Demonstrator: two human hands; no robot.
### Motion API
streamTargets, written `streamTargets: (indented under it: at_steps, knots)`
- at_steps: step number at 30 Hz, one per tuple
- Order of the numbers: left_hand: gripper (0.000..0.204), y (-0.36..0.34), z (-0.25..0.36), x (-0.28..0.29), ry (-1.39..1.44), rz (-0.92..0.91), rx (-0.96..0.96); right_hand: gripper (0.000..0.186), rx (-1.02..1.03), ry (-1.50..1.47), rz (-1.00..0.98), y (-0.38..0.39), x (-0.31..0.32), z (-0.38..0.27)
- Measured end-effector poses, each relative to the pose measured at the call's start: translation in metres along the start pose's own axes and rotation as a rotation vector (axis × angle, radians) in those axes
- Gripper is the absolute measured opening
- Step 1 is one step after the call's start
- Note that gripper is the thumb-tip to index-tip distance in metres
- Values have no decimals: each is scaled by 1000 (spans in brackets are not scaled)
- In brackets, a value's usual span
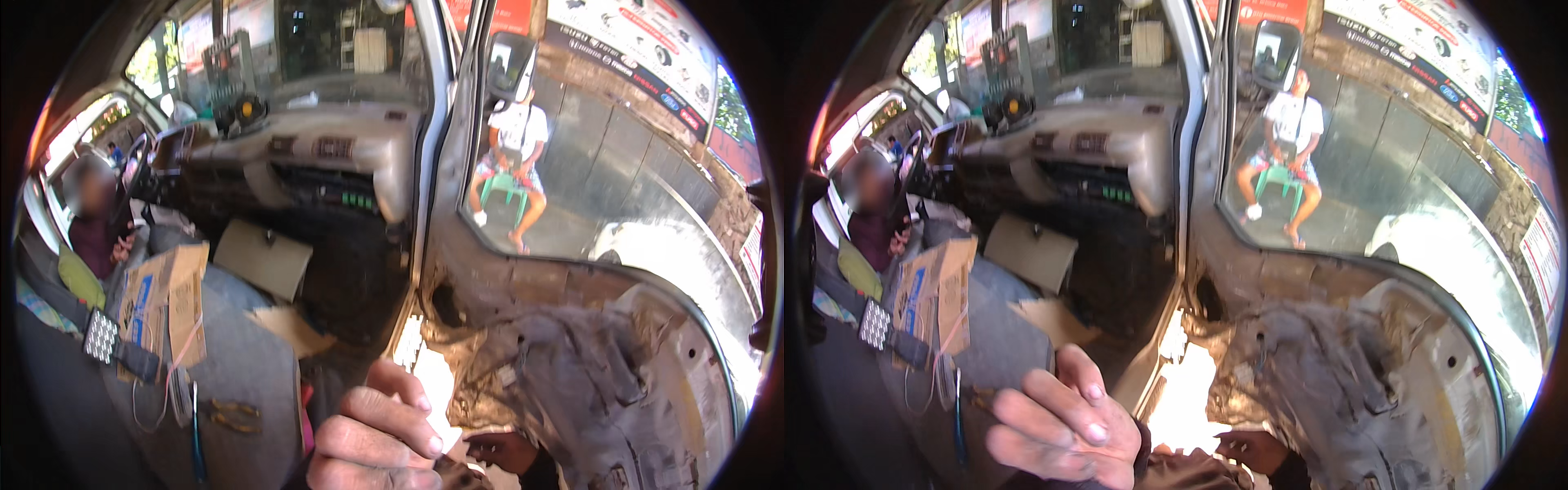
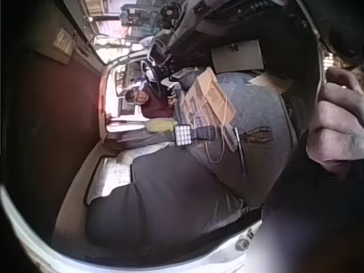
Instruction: The person removes the interior door panel, manipulates wiring and connectors behind the door, and then reinstalls the door panel. They use a screwdriver and pliers to disconnect and reconnect wires, then align and snap the panel back into place.
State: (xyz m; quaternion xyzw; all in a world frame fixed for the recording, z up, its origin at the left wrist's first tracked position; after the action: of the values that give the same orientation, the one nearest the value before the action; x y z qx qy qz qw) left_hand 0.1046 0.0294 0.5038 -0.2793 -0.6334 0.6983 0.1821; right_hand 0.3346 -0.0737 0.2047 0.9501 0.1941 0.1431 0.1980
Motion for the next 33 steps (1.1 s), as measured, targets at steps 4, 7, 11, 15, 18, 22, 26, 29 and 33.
streamTargets:
  at_steps: [4, 7, 11, 15, 18, 22, 26, 29, 33]
  knots:
    - [11, -17, 9, -14, 210, -70, -29, 35, 52, -86, 1, 0, -2, -4]
    - [13, -33, 7, -20, 302, -120, -39, 34, 103, -49, 55, 0, 1, -19]
    - [8, -27, -13, -7, 339, -209, -100, 32, 63, -88, 80, -1, -6, -23]
    - [22, 6, -39, -5, 435, -425, 52, 30, 51, -205, 124, 6, -11, -14]
    - [32, 61, -140, 31, 356, -323, 825, 32, 60, -164, 148, 11, -10, -13]
    - [52, 196, -257, 35, 21, -783, 1181, 37, 61, -15, 19, 15, -23, -33]
    - [53, 323, -308, 10, 56, -1166, 1119, 42, 278, 126, 17, 15, -33, -87]
    - [54, 342, -330, 12, 85, -1053, 1177, 42, 192, 40, -16, 6, -35, -97]
    - [57, 343, -348, 23, -136, -1241, 1345, 39, 90, 88, -2, -19, -32, -95]
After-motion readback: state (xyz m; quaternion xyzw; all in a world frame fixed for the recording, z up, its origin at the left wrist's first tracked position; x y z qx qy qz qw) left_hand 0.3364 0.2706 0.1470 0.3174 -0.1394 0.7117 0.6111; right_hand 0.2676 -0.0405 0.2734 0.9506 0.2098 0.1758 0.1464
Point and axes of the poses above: each hand's wrist, its own y-axis away from the middle knuckle, its own x-axis out of the back of the hand, z = x × y, the point moved 8 cm from there along -y, towards the middle knuckle, and after that the axes turned 15 degrees about -z, right-handed, at the moved point
